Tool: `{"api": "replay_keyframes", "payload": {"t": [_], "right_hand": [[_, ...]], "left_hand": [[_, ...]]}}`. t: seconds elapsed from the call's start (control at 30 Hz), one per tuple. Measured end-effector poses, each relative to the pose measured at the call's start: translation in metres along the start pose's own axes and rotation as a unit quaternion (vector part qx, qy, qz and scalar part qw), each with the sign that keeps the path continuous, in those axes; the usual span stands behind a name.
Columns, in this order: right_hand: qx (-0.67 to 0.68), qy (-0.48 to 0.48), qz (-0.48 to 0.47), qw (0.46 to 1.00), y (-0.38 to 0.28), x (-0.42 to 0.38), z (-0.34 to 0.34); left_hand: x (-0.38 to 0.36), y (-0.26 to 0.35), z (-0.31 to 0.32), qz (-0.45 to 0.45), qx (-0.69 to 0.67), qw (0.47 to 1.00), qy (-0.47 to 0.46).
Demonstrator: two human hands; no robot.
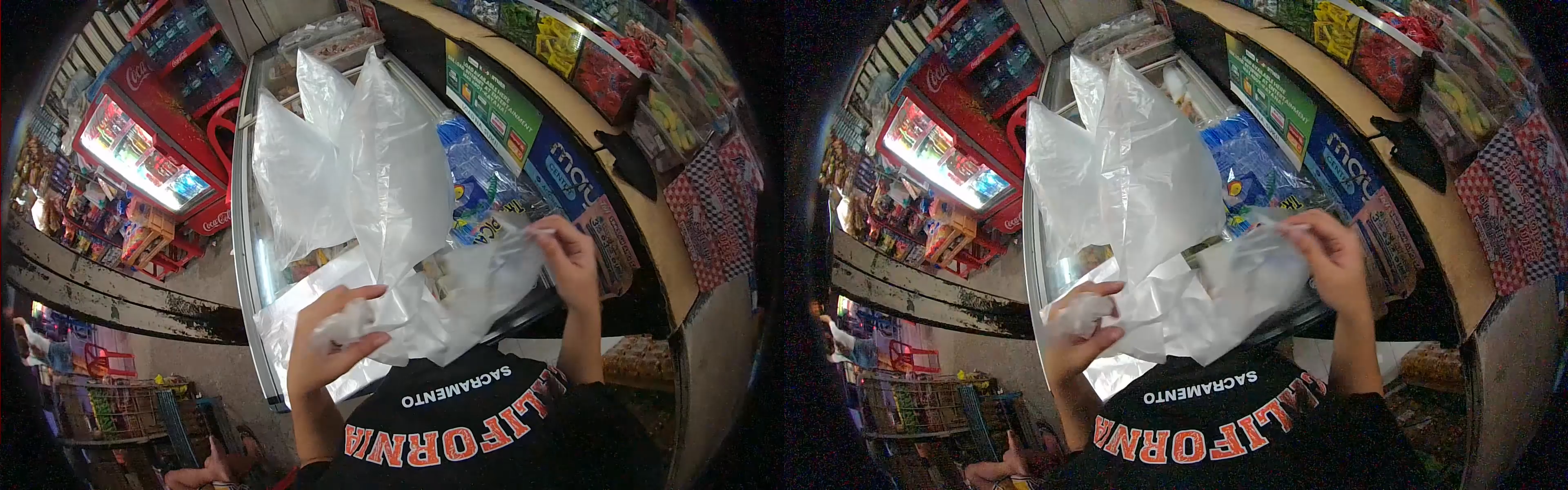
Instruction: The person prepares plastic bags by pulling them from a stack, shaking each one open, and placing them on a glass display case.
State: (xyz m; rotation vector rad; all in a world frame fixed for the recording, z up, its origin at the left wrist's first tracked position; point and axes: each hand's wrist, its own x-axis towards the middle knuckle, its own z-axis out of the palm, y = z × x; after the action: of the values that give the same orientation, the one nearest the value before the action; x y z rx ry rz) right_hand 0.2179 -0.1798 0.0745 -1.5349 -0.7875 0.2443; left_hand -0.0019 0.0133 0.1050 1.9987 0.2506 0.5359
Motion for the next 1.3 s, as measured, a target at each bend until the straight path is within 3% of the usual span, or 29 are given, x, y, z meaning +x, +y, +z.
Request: {"api": "replay_keyframes", "payload": {"t": [0.03,0.1,0.2,0.23,0.27,0.33,0.4,0.47,0.5,0.53,0.6,0.67,0.73,0.77,0.87,1.0,1.03,1.3], "right_hand": [[0.074,-0.05,-0.011,0.996,-0.003,0.0,0.009],[0.16,-0.12,0.055,0.978,-0.019,-0.006,0.032],[0.049,-0.165,-0.039,0.984,-0.02,-0.007,0.061],[0.034,-0.194,-0.064,0.978,-0.017,-0.007,0.069],[0.019,-0.222,-0.088,0.971,-0.014,-0.008,0.074],[0.014,-0.22,-0.081,0.972,-0.011,-0.009,0.077],[0.009,-0.219,-0.069,0.973,-0.01,-0.01,0.078],[0.024,-0.176,-0.044,0.983,-0.011,-0.01,0.079],[0.024,-0.176,-0.042,0.983,-0.012,-0.01,0.078],[0.05,-0.175,-0.028,0.983,-0.012,-0.01,0.078],[0.077,-0.173,-0.013,0.982,-0.011,-0.01,0.077],[0.121,-0.161,-0.026,0.979,-0.007,-0.01,0.077],[0.13,-0.156,-0.032,0.979,-0.007,-0.011,0.079],[0.138,-0.149,-0.04,0.978,-0.008,-0.012,0.081],[0.128,-0.198,0.017,0.972,-0.008,-0.016,0.088],[0.121,-0.189,-0.069,0.972,0.001,-0.024,0.105],[0.082,-0.214,-0.056,0.972,-0.002,-0.022,0.102],[-0.009,-0.167,-0.052,0.985,-0.003,-0.022,0.099]], "left_hand": [[0.007,0.007,0.005,0.01,0.021,1.0,-0.018],[0.014,0.009,0.014,-0.002,0.063,0.996,-0.056],[0.017,-0.006,0.035,0.014,0.02,0.999,-0.041],[0.014,-0.014,0.044,-0.039,-0.047,0.998,-0.017],[0.011,-0.016,0.044,-0.038,-0.046,0.998,-0.015],[0.008,-0.015,0.043,-0.143,-0.152,0.978,-0.025],[0.002,-0.019,0.042,-0.106,-0.155,0.982,0.008],[-0.005,-0.022,0.032,-0.09,-0.246,0.965,0.006],[-0.013,-0.02,0.022,-0.153,-0.265,0.952,-0.014],[-0.018,-0.032,0.015,-0.154,-0.266,0.951,-0.015],[-0.019,-0.051,0.009,0.011,-0.48,0.846,-0.233],[-0.023,-0.054,0.015,0.031,-0.527,0.815,-0.238],[-0.027,-0.052,0.019,-0.148,-0.423,0.894,0.022],[-0.022,-0.053,0.019,-0.221,-0.388,0.894,0.022],[-0.007,-0.04,0.046,-0.204,-0.317,0.923,0.073],[-0.009,-0.033,0.066,-0.175,-0.351,0.918,0.059],[-0.007,-0.036,0.071,-0.133,-0.337,0.927,0.098],[-0.014,-0.038,0.06,-0.207,-0.207,0.941,0.167]]}}
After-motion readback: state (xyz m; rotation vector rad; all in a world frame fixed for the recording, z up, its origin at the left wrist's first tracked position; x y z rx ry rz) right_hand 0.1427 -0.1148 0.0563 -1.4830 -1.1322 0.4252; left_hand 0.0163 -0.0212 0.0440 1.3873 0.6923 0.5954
